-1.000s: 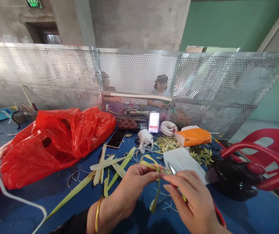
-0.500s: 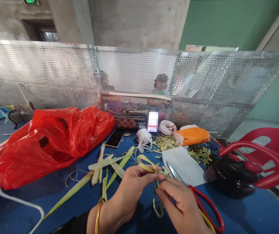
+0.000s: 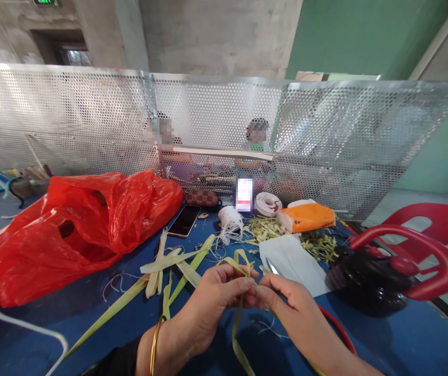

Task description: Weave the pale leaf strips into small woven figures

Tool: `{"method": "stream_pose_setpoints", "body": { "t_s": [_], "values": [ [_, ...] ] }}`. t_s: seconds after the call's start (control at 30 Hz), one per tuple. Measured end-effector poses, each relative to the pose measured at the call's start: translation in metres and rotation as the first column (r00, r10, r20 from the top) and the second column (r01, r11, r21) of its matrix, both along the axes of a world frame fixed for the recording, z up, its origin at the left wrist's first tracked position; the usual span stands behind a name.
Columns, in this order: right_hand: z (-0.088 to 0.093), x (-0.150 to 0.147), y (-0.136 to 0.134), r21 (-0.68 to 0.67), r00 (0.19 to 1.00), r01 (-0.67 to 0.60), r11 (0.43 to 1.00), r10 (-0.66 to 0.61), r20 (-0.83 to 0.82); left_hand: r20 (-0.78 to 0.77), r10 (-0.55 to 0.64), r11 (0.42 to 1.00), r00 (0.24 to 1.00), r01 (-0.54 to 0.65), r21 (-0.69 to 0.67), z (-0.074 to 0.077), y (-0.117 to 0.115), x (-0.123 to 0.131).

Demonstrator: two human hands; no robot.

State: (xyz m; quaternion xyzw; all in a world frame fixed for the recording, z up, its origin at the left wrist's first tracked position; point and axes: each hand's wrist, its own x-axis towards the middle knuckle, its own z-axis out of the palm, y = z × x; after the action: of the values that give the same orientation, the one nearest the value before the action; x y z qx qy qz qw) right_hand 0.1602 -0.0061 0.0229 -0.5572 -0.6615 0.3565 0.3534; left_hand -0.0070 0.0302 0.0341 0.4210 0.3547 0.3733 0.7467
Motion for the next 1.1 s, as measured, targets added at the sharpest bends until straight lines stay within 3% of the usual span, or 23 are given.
{"method": "stream_pose_setpoints", "body": {
  "t_s": [0.1, 0.27, 0.4, 0.57, 0.73, 0.87, 1.1],
  "values": [
    [-0.003, -0.002, 0.0, -0.024, 1.0, 0.009, 1.0, -0.009, -0.005, -0.095, 0.046, 0.997, 0.994, -0.04, 0.066, -0.006, 0.002, 0.004],
    [-0.002, -0.002, -0.006, 0.115, 0.996, -0.004, 0.993, -0.006, 0.086, -0.169, 0.137, 0.979, 0.976, -0.107, 0.172, -0.008, 0.004, 0.008],
    [0.002, 0.0, -0.008, 0.116, 0.996, 0.021, 0.993, -0.03, 0.083, -0.192, 0.074, 0.992, 0.979, -0.053, 0.112, -0.001, 0.004, 0.006],
    [0.002, 0.0, 0.003, -0.047, 0.977, 0.055, 0.997, -0.064, -0.205, -0.169, -0.114, 0.993, 0.979, 0.114, -0.013, 0.0, 0.001, 0.002],
    [-0.002, -0.006, 0.006, -0.244, 0.811, -0.02, 0.97, -0.126, -0.571, -0.136, -0.218, 0.976, 0.966, 0.213, -0.047, -0.005, -0.005, 0.006],
    [-0.001, -0.008, 0.003, -0.249, 0.762, 0.023, 0.968, -0.178, -0.622, -0.175, -0.212, 0.977, 0.961, 0.208, -0.038, -0.006, -0.006, 0.007],
    [-0.007, -0.007, 0.003, -0.187, 0.765, 0.141, 0.972, -0.227, -0.603, -0.164, -0.262, 0.965, 0.951, 0.257, -0.054, -0.012, -0.005, 0.006]
  ]
}}
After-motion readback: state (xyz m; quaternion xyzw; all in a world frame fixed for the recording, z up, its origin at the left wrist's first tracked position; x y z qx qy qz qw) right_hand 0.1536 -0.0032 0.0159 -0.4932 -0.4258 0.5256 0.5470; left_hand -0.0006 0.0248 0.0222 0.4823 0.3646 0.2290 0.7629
